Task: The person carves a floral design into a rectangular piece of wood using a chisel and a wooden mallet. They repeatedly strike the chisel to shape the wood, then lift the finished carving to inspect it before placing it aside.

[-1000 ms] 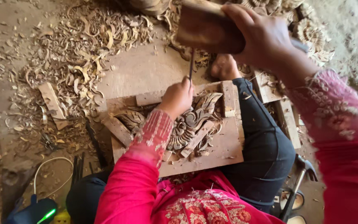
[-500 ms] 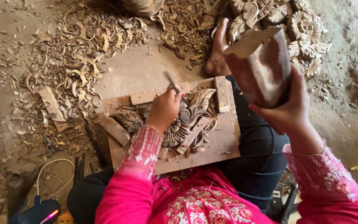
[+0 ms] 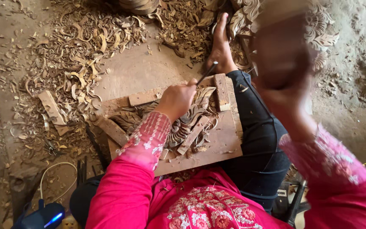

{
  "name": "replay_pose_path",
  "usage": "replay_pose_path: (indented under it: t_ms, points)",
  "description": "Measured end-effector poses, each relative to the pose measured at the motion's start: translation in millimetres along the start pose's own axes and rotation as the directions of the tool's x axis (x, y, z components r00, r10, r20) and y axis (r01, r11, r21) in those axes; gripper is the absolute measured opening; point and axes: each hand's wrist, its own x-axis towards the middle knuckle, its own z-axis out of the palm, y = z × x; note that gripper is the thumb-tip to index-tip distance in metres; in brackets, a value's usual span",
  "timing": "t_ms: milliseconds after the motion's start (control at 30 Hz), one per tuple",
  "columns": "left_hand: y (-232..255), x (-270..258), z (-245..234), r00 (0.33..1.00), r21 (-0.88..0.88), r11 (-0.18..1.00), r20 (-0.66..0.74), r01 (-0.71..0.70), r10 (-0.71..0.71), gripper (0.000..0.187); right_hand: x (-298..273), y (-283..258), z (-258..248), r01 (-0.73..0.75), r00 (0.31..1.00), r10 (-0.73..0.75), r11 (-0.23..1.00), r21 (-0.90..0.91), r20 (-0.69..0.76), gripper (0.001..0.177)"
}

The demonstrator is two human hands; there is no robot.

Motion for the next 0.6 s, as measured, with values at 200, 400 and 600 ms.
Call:
replay_pose_path:
  t_ms: [200, 400, 600]
  points:
    - [-9, 3, 9, 0.98, 0.046, 0.989, -0.146, 0.144, -0.136, 0.029, -23, 26, -7, 0.011, 0.993, 0.037, 0.92, -0.392, 0.114, 0.096]
    - [-24, -32, -16, 0.551, -0.532, 0.761, -0.534, 0.371, -0.641, 0.019, -67, 30, 2, -0.364, 0.842, 0.462, 0.868, -0.338, 0.279, 0.106]
    - [-23, -52, -20, 0.554, -0.771, 0.599, -0.408, 0.216, -0.725, 0.017, -80, 26, 20, -0.272, 0.697, 0.481, 0.864, -0.424, 0.532, 0.112]
